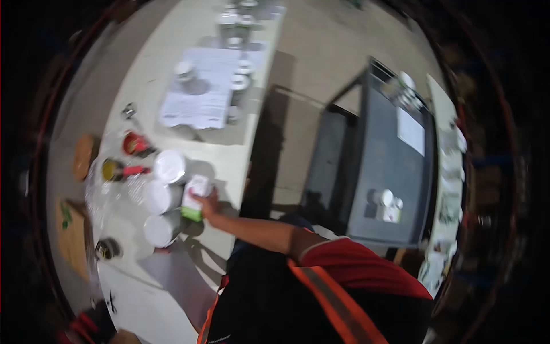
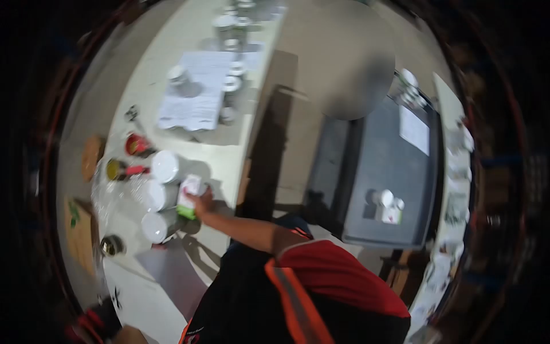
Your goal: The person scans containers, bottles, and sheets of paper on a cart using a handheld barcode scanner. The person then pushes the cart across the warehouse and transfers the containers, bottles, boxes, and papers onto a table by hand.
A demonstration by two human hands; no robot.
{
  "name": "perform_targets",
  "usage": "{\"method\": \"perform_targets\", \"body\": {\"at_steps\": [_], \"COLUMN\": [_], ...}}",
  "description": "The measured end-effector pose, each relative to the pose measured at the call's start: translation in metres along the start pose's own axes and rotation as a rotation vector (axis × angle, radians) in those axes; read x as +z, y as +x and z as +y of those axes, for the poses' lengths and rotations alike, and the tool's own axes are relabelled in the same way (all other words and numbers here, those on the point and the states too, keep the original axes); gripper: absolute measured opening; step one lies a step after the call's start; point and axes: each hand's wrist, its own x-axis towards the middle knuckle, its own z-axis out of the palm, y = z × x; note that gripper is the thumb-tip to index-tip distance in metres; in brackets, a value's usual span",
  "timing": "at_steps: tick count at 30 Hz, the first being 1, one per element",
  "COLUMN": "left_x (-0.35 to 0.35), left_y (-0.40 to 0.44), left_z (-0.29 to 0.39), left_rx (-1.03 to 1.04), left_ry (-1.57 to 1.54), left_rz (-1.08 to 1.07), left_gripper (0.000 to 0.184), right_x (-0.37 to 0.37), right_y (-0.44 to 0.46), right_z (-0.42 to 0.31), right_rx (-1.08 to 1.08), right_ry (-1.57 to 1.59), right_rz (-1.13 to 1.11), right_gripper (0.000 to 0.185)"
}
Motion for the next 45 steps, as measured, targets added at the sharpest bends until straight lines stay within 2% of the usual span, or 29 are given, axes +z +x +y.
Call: {"method": "perform_targets", "body": {"at_steps": [1, 2, 3, 4, 6, 8, 11, 12, 14, 15, 16, 19, 20, 21, 23, 24, 26, 29, 30, 33, 34, 38, 43, 45], "left_x": [-0.001, -0.001, -0.002, -0.006, -0.010, -0.011, -0.014, -0.014, -0.015, -0.014, -0.013, -0.009, -0.007, -0.004, 0.003, 0.005, 0.010, 0.019, 0.021, 0.028, 0.030, 0.043, 0.056, 0.066], "left_y": [-0.001, -0.005, -0.008, -0.012, -0.019, -0.023, -0.028, -0.029, -0.031, -0.032, -0.035, -0.037, -0.038, -0.040, -0.043, -0.045, -0.049, -0.059, -0.064, -0.074, -0.075, -0.091, -0.103, -0.105], "left_z": [-0.002, -0.002, 0.000, 0.001, 0.006, 0.009, 0.011, 0.012, 0.015, 0.015, 0.015, 0.015, 0.016, 0.015, 0.014, 0.016, 0.016, 0.017, 0.018, 0.018, 0.016, 0.004, -0.013, -0.023], "left_rx": [0.008, 0.012, 0.021, 0.025, 0.029, 0.024, 0.021, 0.022, 0.027, 0.031, 0.033, 0.047, 0.051, 0.057, 0.055, 0.055, 0.052, 0.056, 0.055, 0.052, 0.046, 0.016, -0.029, -0.031], "left_ry": [0.009, 0.025, 0.036, 0.050, 0.083, 0.105, 0.141, 0.155, 0.174, 0.186, 0.197, 0.231, 0.238, 0.249, 0.270, 0.279, 0.300, 0.314, 0.316, 0.328, 0.330, 0.327, 0.317, 0.321], "left_rz": [-0.004, -0.006, -0.001, -0.003, -0.009, -0.024, -0.051, -0.059, -0.075, -0.086, -0.093, -0.127, -0.140, -0.154, -0.194, -0.213, -0.262, -0.314, -0.334, -0.401, -0.423, -0.480, -0.554, -0.554], "left_gripper": [0.026, 0.026, 0.026, 0.026, 0.026, 0.026, 0.026, 0.026, 0.026, 0.026, 0.026, 0.026, 0.025, 0.025, 0.025, 0.025, 0.025, 0.025, 0.025, 0.025, 0.025, 0.025, 0.024, 0.024], "right_x": [-0.002, -0.003, 0.001, 0.014, 0.029, 0.025, -0.017, -0.026, -0.080, -0.126, -0.177, -0.357, -0.432, -0.480, -0.612, -0.685, -0.747, -0.764, -0.771, -0.771, -0.765, -0.757, -0.712, -0.679], "right_y": [-0.023, -0.041, -0.038, -0.034, -0.036, -0.036, -0.049, -0.037, -0.011, -0.008, -0.007, -0.031, -0.042, -0.080, -0.097, -0.093, -0.088, -0.066, -0.050, -0.019, -0.022, -0.024, -0.013, -0.020], "right_z": [-0.043, -0.070, -0.057, -0.036, -0.008, 0.006, -0.067, -0.058, -0.060, -0.098, -0.129, -0.242, -0.231, -0.259, -0.227, -0.192, -0.162, -0.141, -0.131, -0.121, -0.126, -0.121, -0.090, -0.098], "right_rx": [-0.029, 0.010, 0.027, 0.072, 0.218, 0.405, 0.726, 0.735, 0.714, 0.617, 0.425, 0.241, -0.006, -0.143, -0.418, -0.454, -0.184, -0.059, -0.176, -0.372, -0.289, -0.311, -0.363, -0.377], "right_ry": [0.013, 0.100, 0.083, -0.053, -0.145, -0.052, -0.117, -0.099, -0.089, -0.066, -0.069, 0.221, 0.419, 0.444, 0.922, 0.867, 0.752, 0.482, 0.518, 0.223, 0.376, 0.315, 0.098, 0.091], "right_rz": [-0.042, -0.047, -0.040, 0.059, 0.056, -0.142, -0.478, -0.651, -0.845, -0.934, -1.011, -0.800, -0.656, -0.315, 0.030, 0.518, 0.996, 0.892, 0.816, 0.634, 0.594, 0.606, 0.695, 0.640], "right_gripper": [0.093, 0.083, 0.074, 0.068, 0.062, 0.063, 0.068, 0.072, 0.068, 0.061, 0.055, 0.048, 0.045, 0.040, 0.030, 0.031, 0.044, 0.046, 0.048, 0.033, 0.030, 0.028, 0.031, 0.033]}}
